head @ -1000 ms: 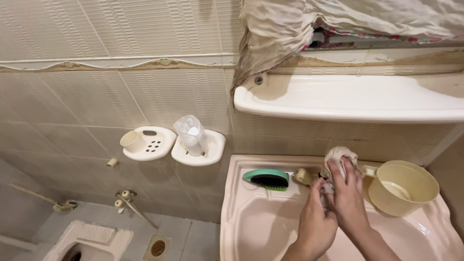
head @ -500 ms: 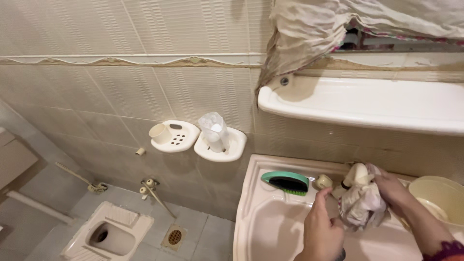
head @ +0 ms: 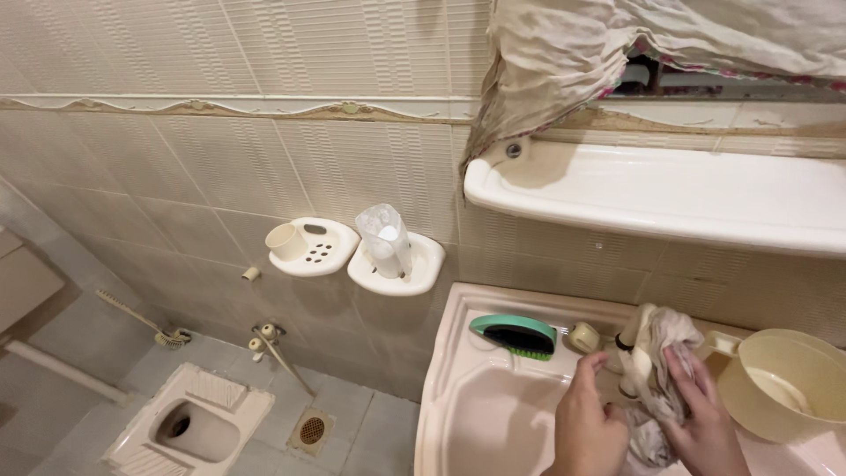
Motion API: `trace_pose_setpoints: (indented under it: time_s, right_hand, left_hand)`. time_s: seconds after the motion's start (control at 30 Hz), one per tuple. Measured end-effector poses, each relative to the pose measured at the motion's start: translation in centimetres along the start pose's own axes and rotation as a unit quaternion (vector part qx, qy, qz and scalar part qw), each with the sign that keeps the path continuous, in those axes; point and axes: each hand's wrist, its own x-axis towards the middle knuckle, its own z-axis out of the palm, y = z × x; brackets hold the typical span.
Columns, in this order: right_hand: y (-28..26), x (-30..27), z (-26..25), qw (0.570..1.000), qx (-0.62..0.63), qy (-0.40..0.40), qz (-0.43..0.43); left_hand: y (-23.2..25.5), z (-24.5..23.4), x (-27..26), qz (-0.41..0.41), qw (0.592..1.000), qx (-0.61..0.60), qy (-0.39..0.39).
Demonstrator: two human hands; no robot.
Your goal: The person cleans a bathroom sink and surrounding fixtures using a cloth and a yellow plastic jug. They wipe the sink basin, faucet, and wall-mounted soap dishes, then rinse the cloth under running water and wring it out before continuing to wipe the surfaces.
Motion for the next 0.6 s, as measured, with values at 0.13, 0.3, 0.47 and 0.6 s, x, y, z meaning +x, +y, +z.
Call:
trace_pose_setpoints:
  time_s: [0.13, 0.3, 0.47, 0.6]
  right_hand:
    - [6.3, -2.9, 0.9, 0.997, -0.041, -0.053, -0.03]
    - [12.0, -5.7, 3.6, 0.949, -0.191, -0.235, -0.083]
    - [7.4, -4.5, 2.4, 0.964, -0.192, -0.18, 0.029]
    - [0.5, -0.2, 1.5, 0.982, -0.149, -0.108, -0.034]
  left_hand:
    - [-0.4, 0.8, -0.2, -0.022, 0.999, 0.008, -0.024]
    - [-1.8, 0.9, -0.4, 0.021, 0.999, 0.031, -0.015]
    - [-2.8, 0.5, -0.8, -0.07, 0.995, 0.04, -0.057]
    - [-4.7, 0.8, -1.2, -0.04, 0.994, 0.087, -0.044]
